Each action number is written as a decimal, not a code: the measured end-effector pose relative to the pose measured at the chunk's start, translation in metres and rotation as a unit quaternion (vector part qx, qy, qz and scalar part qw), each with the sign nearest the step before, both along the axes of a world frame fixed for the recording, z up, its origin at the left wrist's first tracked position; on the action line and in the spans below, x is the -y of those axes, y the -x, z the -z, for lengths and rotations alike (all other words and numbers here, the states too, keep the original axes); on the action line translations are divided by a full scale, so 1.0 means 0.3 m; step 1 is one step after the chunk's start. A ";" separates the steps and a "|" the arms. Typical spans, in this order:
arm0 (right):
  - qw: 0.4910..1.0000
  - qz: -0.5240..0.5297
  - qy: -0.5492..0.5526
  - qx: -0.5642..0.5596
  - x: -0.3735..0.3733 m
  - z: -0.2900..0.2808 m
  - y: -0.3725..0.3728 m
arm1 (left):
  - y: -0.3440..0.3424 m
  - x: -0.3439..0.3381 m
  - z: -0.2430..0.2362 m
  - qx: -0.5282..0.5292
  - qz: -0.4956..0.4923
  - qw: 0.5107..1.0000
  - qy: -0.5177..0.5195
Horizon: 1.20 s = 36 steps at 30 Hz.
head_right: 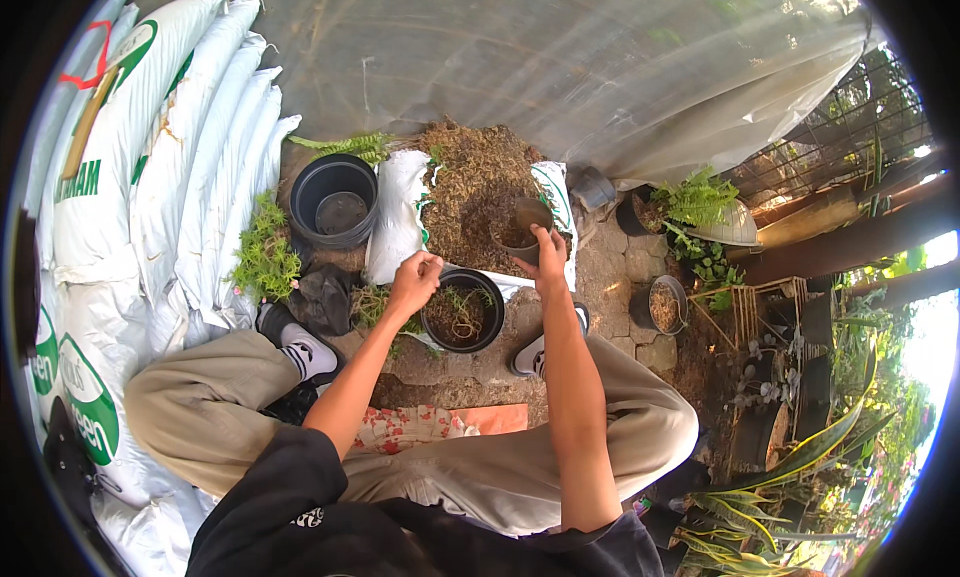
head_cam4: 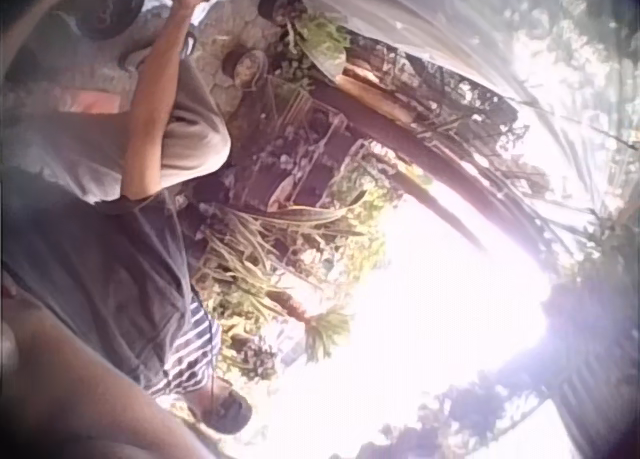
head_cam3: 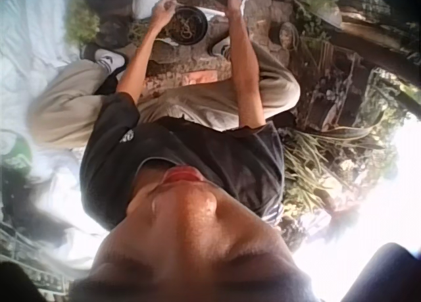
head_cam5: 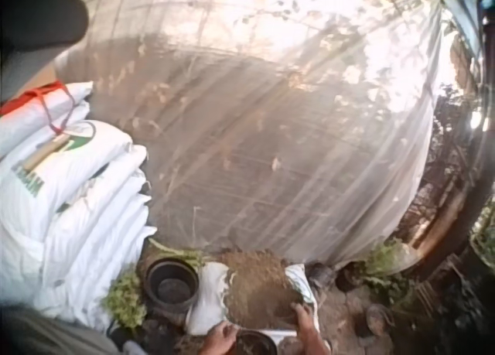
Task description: The person scoops soil from a large white bag into a small black pot using a small plastic container, places a small green plant inside the pot, and then adds more soil by hand to secure the plant.
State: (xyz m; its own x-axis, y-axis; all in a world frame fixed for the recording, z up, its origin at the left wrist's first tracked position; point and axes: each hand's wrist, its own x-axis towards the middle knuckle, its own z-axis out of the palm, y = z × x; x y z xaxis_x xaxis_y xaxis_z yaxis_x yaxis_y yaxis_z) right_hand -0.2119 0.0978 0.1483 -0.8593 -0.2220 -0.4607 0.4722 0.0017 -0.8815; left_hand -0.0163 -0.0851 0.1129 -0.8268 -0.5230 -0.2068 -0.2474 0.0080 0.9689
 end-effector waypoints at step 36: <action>0.857 -0.203 -0.363 -0.304 -0.078 -0.126 -0.456 | -0.110 0.105 0.195 0.157 0.223 0.961 0.051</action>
